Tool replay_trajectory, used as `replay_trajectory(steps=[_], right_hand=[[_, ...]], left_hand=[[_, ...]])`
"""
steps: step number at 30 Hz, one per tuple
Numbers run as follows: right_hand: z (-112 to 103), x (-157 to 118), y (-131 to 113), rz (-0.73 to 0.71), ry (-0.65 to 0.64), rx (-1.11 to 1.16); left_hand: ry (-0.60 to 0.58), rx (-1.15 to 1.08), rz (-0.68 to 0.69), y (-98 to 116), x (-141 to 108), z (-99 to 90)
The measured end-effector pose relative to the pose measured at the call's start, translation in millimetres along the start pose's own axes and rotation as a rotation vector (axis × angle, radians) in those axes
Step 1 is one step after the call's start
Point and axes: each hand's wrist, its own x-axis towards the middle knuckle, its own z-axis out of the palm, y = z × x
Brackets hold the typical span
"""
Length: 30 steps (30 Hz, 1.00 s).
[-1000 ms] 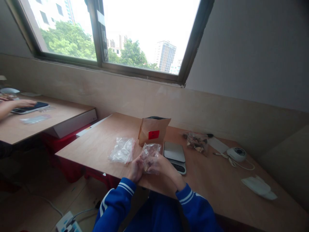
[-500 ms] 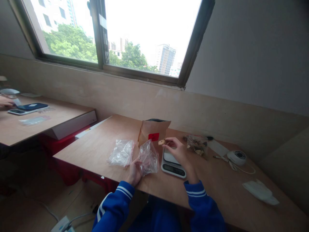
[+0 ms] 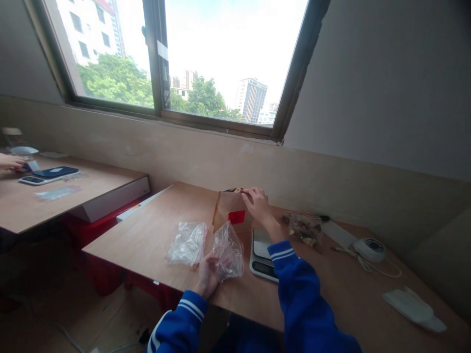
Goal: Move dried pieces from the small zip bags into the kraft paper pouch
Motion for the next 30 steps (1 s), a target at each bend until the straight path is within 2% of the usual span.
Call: replay_trajectory(steps=[4, 8, 12, 14, 20, 26, 30], right_hand=[[-2, -5, 3, 0.007, -0.06, 0.042], [-7, 3, 6, 0.005, -0.106, 0.045], [-13, 8, 10, -0.042, -0.15, 0.163], [-14, 6, 12, -0.036, -0.13, 0.26], [-11, 6, 16, 0.127, 0.012, 0.41], [-6, 15, 8, -0.043, -0.018, 0.329], [-5, 15, 5, -0.053, -0.002, 0.221]], left_hand=[[-0.017, -0.006, -0.004, 0, 2, -1.9], [-0.01, -0.016, -0.017, 0, 1, -0.6], [-0.017, -0.012, -0.02, 1, -2, 1.5], [-0.014, -0.011, -0.02, 2, -2, 1.7], [-0.002, -0.012, -0.026, 2, -2, 2.6], [-0.031, -0.05, -0.034, 2, -3, 3.0], [-0.046, -0.044, -0.024, 1, -1, -0.2]])
